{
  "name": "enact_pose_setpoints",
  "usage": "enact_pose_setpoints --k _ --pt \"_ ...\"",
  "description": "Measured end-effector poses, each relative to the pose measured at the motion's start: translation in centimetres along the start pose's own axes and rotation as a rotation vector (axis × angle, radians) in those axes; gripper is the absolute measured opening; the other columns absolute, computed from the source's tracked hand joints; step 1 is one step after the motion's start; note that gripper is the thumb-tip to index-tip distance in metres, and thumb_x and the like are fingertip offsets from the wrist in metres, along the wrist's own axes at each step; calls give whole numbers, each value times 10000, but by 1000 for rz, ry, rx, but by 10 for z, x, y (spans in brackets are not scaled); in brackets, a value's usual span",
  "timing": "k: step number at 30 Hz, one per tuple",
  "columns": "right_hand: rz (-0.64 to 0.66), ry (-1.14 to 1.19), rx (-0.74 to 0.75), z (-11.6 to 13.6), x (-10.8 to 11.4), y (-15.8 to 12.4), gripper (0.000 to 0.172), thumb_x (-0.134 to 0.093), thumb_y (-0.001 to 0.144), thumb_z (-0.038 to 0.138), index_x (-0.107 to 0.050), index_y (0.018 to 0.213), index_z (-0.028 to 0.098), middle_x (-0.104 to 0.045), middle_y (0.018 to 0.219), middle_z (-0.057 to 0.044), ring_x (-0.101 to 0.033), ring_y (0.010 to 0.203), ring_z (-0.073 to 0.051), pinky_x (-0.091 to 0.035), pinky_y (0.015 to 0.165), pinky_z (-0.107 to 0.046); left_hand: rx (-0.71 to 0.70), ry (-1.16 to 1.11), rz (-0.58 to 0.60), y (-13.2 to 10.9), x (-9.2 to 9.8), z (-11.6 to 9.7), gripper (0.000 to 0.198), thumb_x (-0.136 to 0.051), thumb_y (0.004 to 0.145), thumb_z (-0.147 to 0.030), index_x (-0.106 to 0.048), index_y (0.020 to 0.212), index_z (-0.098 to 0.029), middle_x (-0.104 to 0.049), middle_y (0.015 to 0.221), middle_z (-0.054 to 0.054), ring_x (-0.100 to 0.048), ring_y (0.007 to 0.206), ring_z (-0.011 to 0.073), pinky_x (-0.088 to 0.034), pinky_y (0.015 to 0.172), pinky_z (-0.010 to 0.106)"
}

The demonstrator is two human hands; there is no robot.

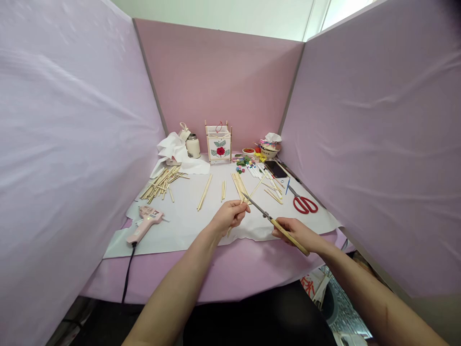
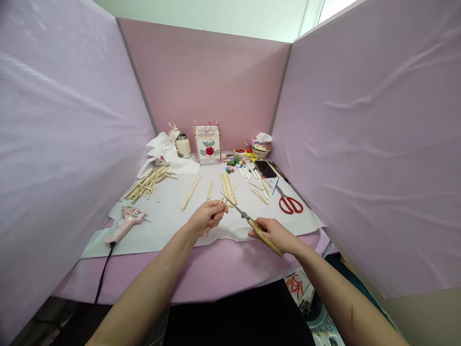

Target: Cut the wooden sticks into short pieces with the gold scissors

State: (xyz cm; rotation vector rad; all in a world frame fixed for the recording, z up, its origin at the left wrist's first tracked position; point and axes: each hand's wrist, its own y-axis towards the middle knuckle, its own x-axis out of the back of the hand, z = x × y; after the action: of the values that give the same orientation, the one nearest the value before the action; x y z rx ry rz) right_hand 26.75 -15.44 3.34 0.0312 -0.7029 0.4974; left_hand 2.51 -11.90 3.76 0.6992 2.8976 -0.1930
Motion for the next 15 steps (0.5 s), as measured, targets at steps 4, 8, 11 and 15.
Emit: enact_pose_setpoints --k 4,8,11,15 --pt "47 56 30 -4 0 -1 320 -524 832 458 -439 691 184 -446 592 43 -391 529 -92 -277 490 -212 100 -128 134 0 6 -1 236 -524 813 -398 -521 765 -167 -235 455 -104 -97 355 33 -97 376 202" --pt "23 66 -31 -1 -5 1 337 -529 823 481 -443 689 184 -478 585 36 -409 519 -95 -287 480 -211 -42 230 -109 2 -1 1 266 -479 838 -397 -536 723 -165 -311 471 -74 -214 391 53 -175 425 215" --pt "-25 46 -93 6 -10 3 369 -537 810 526 -464 700 181 -515 606 20 -436 525 -102 -294 473 -211 -265 720 -399 4 -11 8 286 -451 860 -331 -524 635 -170 -438 528 -23 -383 509 94 -259 524 235" --pt "-3 106 -163 15 -15 3 407 -525 802 571 -464 707 180 -532 606 4 -463 504 -110 -317 460 -218 -362 1149 -513 4 -21 17 283 -377 902 -276 -542 691 -186 -570 656 31 -491 628 143 -273 585 262"
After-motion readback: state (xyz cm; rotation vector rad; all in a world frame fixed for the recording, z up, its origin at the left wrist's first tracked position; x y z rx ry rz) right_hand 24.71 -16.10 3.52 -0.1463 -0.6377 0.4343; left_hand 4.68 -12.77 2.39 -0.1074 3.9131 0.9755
